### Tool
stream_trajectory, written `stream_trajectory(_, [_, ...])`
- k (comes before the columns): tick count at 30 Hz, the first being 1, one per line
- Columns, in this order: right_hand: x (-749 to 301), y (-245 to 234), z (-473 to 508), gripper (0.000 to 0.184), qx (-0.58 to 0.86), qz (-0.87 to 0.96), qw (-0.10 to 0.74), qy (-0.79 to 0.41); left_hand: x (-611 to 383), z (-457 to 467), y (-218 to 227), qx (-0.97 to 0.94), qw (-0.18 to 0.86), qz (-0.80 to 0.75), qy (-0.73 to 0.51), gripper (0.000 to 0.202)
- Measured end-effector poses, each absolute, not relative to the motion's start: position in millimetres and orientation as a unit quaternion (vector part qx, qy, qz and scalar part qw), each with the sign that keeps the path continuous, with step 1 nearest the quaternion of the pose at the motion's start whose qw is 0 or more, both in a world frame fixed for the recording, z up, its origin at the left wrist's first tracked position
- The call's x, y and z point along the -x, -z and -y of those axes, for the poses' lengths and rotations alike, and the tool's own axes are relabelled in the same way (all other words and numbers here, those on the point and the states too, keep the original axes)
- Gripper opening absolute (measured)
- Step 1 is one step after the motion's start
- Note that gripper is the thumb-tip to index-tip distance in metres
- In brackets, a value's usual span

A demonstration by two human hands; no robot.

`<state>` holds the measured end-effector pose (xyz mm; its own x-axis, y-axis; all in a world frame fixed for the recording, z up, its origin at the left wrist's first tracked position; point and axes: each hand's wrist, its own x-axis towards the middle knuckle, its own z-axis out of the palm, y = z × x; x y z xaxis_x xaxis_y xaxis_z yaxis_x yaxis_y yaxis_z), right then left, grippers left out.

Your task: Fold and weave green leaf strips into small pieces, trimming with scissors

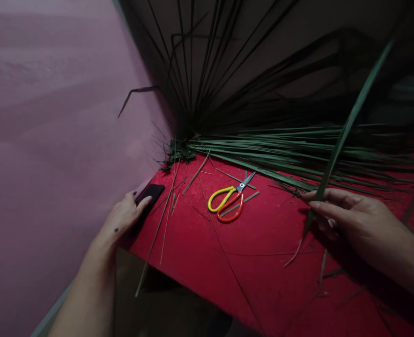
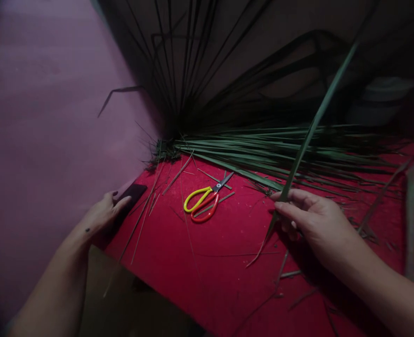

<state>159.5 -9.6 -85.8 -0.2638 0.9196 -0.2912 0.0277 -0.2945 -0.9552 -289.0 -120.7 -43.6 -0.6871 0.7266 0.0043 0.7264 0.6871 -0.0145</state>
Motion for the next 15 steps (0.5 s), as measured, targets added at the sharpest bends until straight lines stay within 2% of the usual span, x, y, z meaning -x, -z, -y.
stream_trajectory(4, [-162.2, 91.3, 8.0, 0.02, 0.501, 0.474, 0.356, -0.631, 282.8, 123.0, 43.6, 0.411, 0.013, 0.911, -0.021, 0.084])
stream_trajectory(15, [-156.8, 76.7, 13.0, 0.023, 0.533, 0.444, 0.346, -0.632, 272.7, 119.6, 41.3, 0.411, 0.026, 0.91, -0.052, 0.077])
